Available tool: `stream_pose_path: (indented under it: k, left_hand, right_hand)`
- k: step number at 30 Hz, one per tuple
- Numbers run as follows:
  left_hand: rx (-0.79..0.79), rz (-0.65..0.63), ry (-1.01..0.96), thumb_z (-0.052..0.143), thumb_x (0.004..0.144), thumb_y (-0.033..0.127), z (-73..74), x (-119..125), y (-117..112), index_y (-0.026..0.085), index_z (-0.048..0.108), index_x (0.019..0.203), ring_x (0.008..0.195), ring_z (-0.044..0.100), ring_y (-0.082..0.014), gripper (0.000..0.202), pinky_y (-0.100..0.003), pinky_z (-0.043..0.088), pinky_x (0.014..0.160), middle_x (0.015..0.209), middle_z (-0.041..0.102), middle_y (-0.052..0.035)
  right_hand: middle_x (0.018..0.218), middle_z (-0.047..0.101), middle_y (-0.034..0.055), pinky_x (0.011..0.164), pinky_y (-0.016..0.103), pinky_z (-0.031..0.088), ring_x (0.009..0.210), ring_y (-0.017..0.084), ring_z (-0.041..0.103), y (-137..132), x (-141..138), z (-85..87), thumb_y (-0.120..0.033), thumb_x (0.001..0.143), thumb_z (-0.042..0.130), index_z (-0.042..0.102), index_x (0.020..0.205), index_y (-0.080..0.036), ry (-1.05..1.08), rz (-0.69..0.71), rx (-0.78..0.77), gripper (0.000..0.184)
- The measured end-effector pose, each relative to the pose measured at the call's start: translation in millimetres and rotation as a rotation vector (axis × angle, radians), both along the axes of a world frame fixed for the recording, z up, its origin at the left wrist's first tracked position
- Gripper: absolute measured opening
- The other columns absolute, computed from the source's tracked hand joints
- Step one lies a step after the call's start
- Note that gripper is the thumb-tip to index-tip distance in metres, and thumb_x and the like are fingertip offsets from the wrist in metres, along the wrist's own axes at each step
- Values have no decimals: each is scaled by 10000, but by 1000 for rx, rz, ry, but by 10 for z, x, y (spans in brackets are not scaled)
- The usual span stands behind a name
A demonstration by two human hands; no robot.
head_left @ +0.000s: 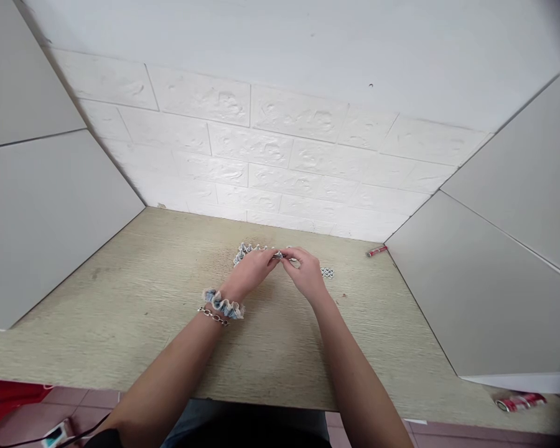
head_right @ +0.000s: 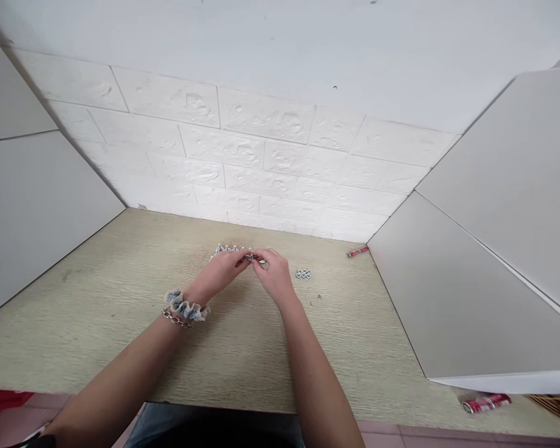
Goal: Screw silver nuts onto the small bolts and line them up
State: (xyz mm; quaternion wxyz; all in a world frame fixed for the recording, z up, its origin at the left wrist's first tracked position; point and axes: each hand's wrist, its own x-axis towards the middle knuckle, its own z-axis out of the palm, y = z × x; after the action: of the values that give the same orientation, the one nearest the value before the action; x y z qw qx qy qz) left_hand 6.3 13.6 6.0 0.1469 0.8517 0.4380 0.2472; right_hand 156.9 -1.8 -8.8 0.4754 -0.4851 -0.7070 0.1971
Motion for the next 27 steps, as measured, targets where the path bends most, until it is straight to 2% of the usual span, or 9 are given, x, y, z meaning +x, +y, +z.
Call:
stream_pose_path:
  k: [5, 9, 11, 14, 17, 20, 22, 23, 27]
  left_hand:
    - [-27, 9, -10, 384, 855, 247, 17, 5, 4, 194, 601, 874, 618, 554, -124, 224, -228, 356, 582, 728, 638, -2]
    - [-28, 9, 5, 374, 859, 281, 11, 22, -5, 181, 599, 786, 568, 519, -115, 256, -226, 329, 552, 658, 612, -1]
    - [-20, 12, 6, 373, 858, 279, 1, 30, -10, 177, 589, 756, 554, 505, -112, 260, -225, 317, 540, 637, 599, 2]
    - [-5, 8, 4, 372, 858, 264, -9, 34, -7, 176, 571, 719, 538, 489, -107, 258, -225, 306, 532, 619, 584, 8]
    - [7, 3, 17, 378, 856, 247, -3, 27, 6, 175, 563, 723, 550, 494, -111, 239, -226, 308, 537, 627, 581, 6]
    - [18, -9, 28, 383, 854, 235, 7, 15, 14, 176, 570, 771, 574, 508, -119, 212, -228, 322, 556, 650, 588, -1]
    - [18, -13, 12, 378, 858, 232, 7, 9, 15, 184, 574, 852, 595, 522, -124, 202, -229, 335, 571, 680, 599, -4]
    - [15, -11, 1, 377, 860, 232, 5, 6, 15, 189, 572, 894, 602, 529, -126, 203, -229, 341, 576, 693, 603, -4]
    - [4, -3, -24, 370, 868, 249, -8, -5, 21, 192, 564, 924, 611, 541, -129, 210, -231, 357, 587, 709, 611, -4]
  right_hand:
    - [887, 655, 24, 781, 275, 437, 848, 152, 584, 3, 13, 22, -242, 758, 531, 650, 864, -213, 7, -8, -78, 162]
    - [822, 656, 17, 709, 253, 422, 769, 147, 576, 0, 22, 25, -339, 763, 542, 633, 810, -198, -14, -66, -147, 174]
    - [727, 629, 9, 629, 240, 390, 681, 139, 547, -9, 19, 13, -399, 786, 500, 600, 714, -191, -87, -90, -130, 241]
    - [529, 508, -4, 514, 240, 289, 524, 123, 444, -31, 6, -16, -462, 847, 346, 477, 527, -186, -232, -111, -115, 442]
    - [439, 406, -13, 476, 249, 229, 452, 113, 366, -47, -3, -29, -459, 872, 244, 373, 453, -191, -248, -172, -149, 513]
    - [535, 491, -14, 496, 234, 291, 516, 115, 431, -38, -2, -13, -402, 843, 348, 472, 572, -187, -145, -190, -99, 368]
    - [693, 575, -6, 571, 225, 372, 632, 120, 508, -24, -1, -1, -323, 799, 436, 543, 760, -193, -60, -122, -52, 173]
    - [766, 595, -1, 624, 227, 403, 690, 121, 533, -17, 0, 3, -281, 781, 452, 551, 841, -200, -26, -76, -40, 141]
    - [857, 610, 7, 764, 255, 434, 784, 121, 562, -6, 0, -6, -191, 753, 447, 572, 909, -213, 1, 28, -43, 201]
